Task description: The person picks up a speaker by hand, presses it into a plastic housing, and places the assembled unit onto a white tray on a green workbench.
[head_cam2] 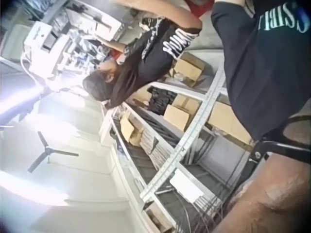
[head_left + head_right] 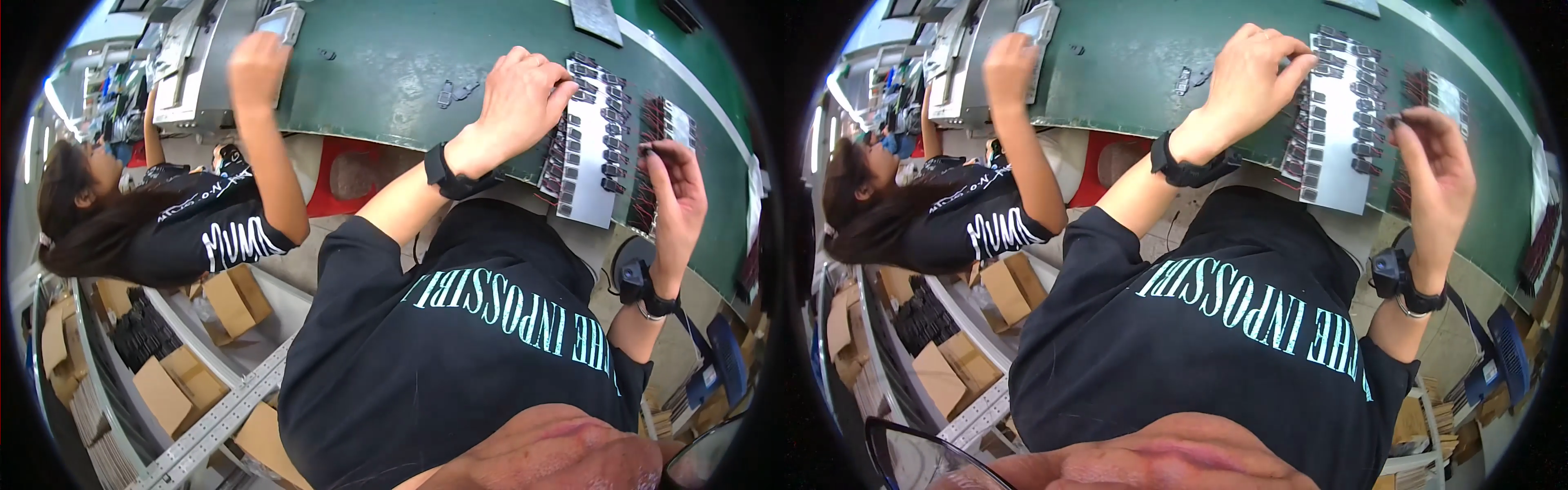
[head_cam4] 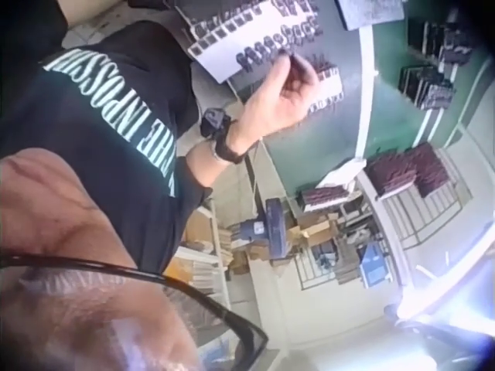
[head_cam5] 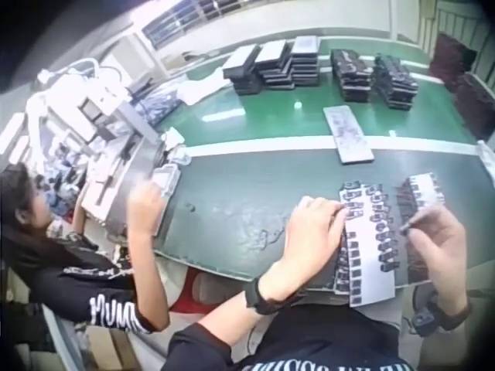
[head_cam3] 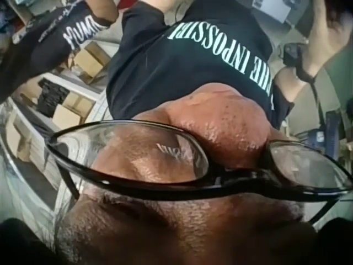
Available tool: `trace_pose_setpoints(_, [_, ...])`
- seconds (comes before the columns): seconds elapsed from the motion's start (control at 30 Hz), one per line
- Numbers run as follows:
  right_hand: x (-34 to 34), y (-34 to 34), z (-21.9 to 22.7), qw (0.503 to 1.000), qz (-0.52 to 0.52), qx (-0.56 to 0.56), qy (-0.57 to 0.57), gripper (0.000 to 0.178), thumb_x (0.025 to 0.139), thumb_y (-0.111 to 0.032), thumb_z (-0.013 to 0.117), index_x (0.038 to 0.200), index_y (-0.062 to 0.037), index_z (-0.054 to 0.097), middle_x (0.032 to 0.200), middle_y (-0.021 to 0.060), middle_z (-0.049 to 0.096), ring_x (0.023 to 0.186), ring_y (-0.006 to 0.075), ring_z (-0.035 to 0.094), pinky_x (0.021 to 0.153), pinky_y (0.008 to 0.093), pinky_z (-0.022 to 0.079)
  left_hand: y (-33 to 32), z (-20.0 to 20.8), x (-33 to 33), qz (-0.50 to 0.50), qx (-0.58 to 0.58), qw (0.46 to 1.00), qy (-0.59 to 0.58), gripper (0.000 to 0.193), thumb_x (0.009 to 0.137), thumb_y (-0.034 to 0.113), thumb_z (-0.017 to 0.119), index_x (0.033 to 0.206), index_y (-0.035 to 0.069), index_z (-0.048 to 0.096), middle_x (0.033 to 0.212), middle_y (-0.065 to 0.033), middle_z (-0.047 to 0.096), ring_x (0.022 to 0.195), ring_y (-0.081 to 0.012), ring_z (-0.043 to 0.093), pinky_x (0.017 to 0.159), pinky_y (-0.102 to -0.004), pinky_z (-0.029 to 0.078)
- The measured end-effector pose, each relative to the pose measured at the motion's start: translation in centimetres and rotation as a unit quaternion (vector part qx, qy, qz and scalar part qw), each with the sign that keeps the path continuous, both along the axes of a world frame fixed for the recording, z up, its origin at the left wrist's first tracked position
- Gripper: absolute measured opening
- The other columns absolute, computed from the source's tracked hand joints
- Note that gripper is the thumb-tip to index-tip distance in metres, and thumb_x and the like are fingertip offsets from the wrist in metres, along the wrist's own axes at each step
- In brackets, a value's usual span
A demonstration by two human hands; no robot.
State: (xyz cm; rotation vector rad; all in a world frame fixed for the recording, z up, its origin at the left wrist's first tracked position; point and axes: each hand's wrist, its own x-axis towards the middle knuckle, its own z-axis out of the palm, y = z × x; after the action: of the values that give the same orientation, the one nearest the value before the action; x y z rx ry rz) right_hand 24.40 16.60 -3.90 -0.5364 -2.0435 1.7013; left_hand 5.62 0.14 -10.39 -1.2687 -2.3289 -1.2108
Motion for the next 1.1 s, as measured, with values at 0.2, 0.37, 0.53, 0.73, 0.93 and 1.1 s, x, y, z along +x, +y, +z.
trace_pose_setpoints(0.2, [-0.6, 0.0, 1.6, 0.998, -0.018, -0.058, -0.016, 0.020, 0.095, -0.001, 0.062, 0.114, 0.0039, 0.062, 0.103, 0.0062, 0.066, 0.091, 0.0111, 0.063, 0.084, 0.0233, 0.049, -7.2, 1.8, -1.3, 0.156, -0.141, 0.968, 0.135, 0.015, 0.076, 0.018, 0.078, 0.089, 0.011, 0.074, 0.092, -0.0033, 0.068, 0.095, -0.0253, 0.059, 0.082, -0.0391, 0.047])
trace_pose_setpoints(0.37, [-0.1, 0.6, 1.8, 1.000, -0.001, -0.020, -0.006, 0.019, 0.096, -0.001, 0.060, 0.115, 0.0027, 0.063, 0.106, 0.0087, 0.068, 0.090, 0.0116, 0.064, 0.085, 0.0239, 0.050, -9.2, 1.9, -1.7, 0.153, -0.173, 0.966, 0.118, 0.016, 0.075, 0.012, 0.077, 0.088, 0.007, 0.070, 0.095, -0.0037, 0.064, 0.099, -0.0261, 0.055, 0.086, -0.0385, 0.043])
trace_pose_setpoints(0.53, [-0.7, -0.5, 2.5, 0.998, 0.037, -0.051, -0.030, 0.017, 0.096, -0.002, 0.059, 0.112, 0.0020, 0.065, 0.110, 0.0092, 0.068, 0.090, 0.0115, 0.064, 0.084, 0.0244, 0.051, -8.7, 2.7, -2.0, 0.134, -0.164, 0.975, 0.073, 0.015, 0.076, 0.008, 0.076, 0.088, 0.007, 0.067, 0.094, -0.0048, 0.064, 0.099, -0.0271, 0.055, 0.088, -0.0402, 0.044])
trace_pose_setpoints(0.73, [-2.0, -1.9, 4.0, 0.994, 0.058, -0.088, -0.017, 0.016, 0.096, -0.004, 0.060, 0.111, 0.0018, 0.065, 0.111, 0.0083, 0.068, 0.091, 0.0109, 0.064, 0.083, 0.0244, 0.051, -6.2, 5.7, 1.3, 0.031, -0.065, 0.997, -0.025, 0.018, 0.078, 0.005, 0.074, 0.092, 0.007, 0.062, 0.094, -0.0073, 0.067, 0.091, -0.0268, 0.065, 0.078, -0.0369, 0.053])
trace_pose_setpoints(0.93, [-3.4, -2.0, 4.1, 0.980, 0.113, -0.157, -0.040, 0.017, 0.095, -0.008, 0.063, 0.110, 0.0011, 0.064, 0.110, 0.0077, 0.067, 0.094, 0.0092, 0.065, 0.080, 0.0231, 0.051, -2.1, 8.8, 3.3, -0.094, -0.001, 0.995, 0.043, 0.020, 0.080, 0.004, 0.072, 0.096, 0.006, 0.061, 0.094, -0.0092, 0.069, 0.081, -0.0263, 0.069, 0.068, -0.0348, 0.056])
trace_pose_setpoints(1.1, [-2.7, -1.4, 3.4, 0.982, 0.099, -0.150, -0.060, 0.019, 0.095, -0.008, 0.064, 0.111, 0.0013, 0.066, 0.103, 0.0033, 0.069, 0.092, 0.0087, 0.064, 0.082, 0.0235, 0.052, -1.2, 9.0, 3.8, -0.133, 0.017, 0.988, -0.078, 0.018, 0.083, 0.004, 0.074, 0.099, 0.002, 0.067, 0.095, -0.0114, 0.072, 0.078, -0.0227, 0.071, 0.070, -0.0302, 0.057])
